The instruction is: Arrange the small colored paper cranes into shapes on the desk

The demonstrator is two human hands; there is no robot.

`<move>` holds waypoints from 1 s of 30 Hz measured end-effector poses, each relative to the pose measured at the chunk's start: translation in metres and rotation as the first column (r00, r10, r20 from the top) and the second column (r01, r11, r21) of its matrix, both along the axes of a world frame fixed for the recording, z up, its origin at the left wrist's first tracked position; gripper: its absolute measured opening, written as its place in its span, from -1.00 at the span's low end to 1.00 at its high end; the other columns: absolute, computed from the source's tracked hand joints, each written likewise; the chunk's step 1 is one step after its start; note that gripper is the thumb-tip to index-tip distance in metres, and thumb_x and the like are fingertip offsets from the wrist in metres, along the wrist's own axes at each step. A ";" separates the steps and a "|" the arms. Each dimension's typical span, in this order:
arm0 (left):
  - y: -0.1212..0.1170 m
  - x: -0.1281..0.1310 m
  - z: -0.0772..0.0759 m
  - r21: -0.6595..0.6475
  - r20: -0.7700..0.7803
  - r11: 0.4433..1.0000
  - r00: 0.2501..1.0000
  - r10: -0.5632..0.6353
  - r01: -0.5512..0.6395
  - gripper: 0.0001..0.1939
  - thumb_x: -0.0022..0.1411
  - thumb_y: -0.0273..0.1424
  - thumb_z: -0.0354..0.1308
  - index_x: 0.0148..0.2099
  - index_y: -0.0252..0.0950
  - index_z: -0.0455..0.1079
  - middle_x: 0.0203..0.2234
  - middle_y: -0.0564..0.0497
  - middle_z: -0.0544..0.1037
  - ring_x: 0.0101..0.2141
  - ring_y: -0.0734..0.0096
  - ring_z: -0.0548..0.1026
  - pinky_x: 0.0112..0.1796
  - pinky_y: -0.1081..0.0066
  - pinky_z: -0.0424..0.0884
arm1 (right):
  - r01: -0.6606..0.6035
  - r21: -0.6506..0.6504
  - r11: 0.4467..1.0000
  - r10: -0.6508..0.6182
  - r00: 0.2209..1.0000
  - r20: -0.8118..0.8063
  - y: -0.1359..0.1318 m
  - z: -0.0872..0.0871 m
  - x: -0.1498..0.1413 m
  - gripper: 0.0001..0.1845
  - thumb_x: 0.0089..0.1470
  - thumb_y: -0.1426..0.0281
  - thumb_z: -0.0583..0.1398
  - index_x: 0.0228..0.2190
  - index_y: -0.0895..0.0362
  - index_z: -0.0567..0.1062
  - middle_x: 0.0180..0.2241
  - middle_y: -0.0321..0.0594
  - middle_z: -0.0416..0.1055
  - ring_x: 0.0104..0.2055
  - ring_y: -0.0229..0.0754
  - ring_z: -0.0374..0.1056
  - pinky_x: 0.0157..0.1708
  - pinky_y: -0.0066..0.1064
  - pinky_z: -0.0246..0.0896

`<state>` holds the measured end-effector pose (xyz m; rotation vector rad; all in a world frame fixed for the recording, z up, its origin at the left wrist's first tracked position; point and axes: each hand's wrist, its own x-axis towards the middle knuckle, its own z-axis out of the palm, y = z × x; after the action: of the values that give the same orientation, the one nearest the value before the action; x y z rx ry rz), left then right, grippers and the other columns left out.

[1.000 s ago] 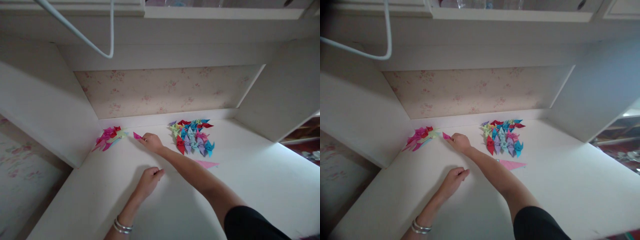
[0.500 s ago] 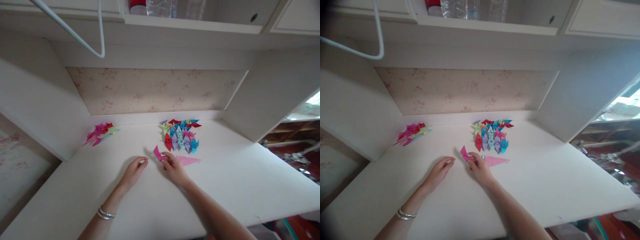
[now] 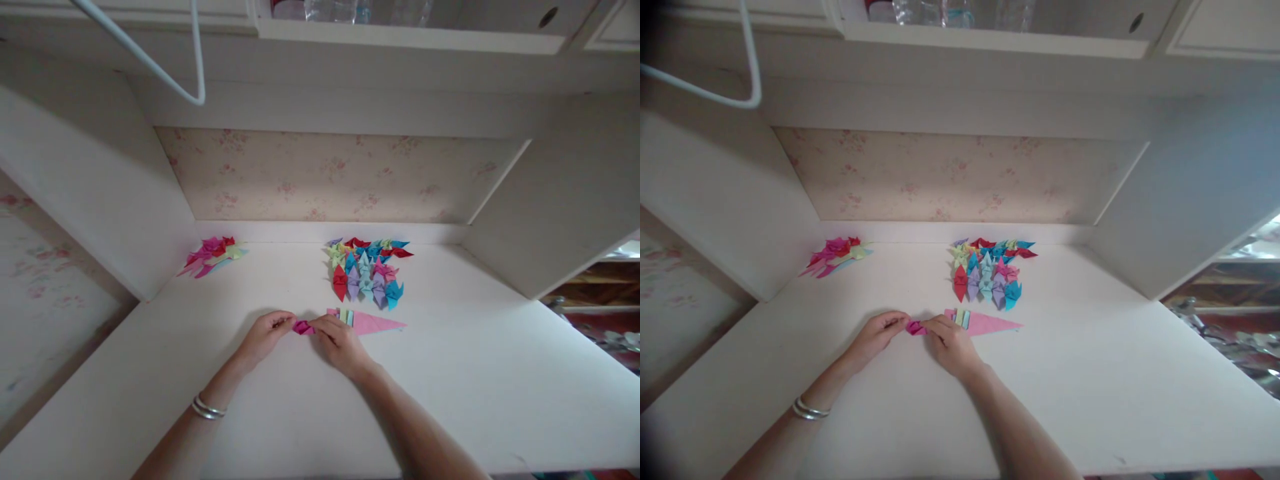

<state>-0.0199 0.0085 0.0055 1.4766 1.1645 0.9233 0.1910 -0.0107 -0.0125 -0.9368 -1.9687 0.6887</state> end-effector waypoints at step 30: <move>-0.005 0.002 0.001 0.013 -0.015 0.998 0.998 0.062 -0.062 -0.57 0.12 -0.05 0.15 -0.32 -0.37 0.54 -0.53 0.02 0.47 -0.48 0.45 0.27 -0.46 0.49 0.15 | 0.165 -0.308 0.937 -0.189 0.981 -0.049 0.001 -0.005 -0.005 -0.72 0.21 0.19 0.07 -0.37 0.01 0.53 -0.64 -0.34 0.37 -0.58 -0.24 0.29 -0.54 -0.43 0.12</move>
<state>-0.0177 0.0031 0.0063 1.4665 1.2239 0.9644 0.1857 -0.0097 -0.0173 -1.2355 -1.7124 0.9252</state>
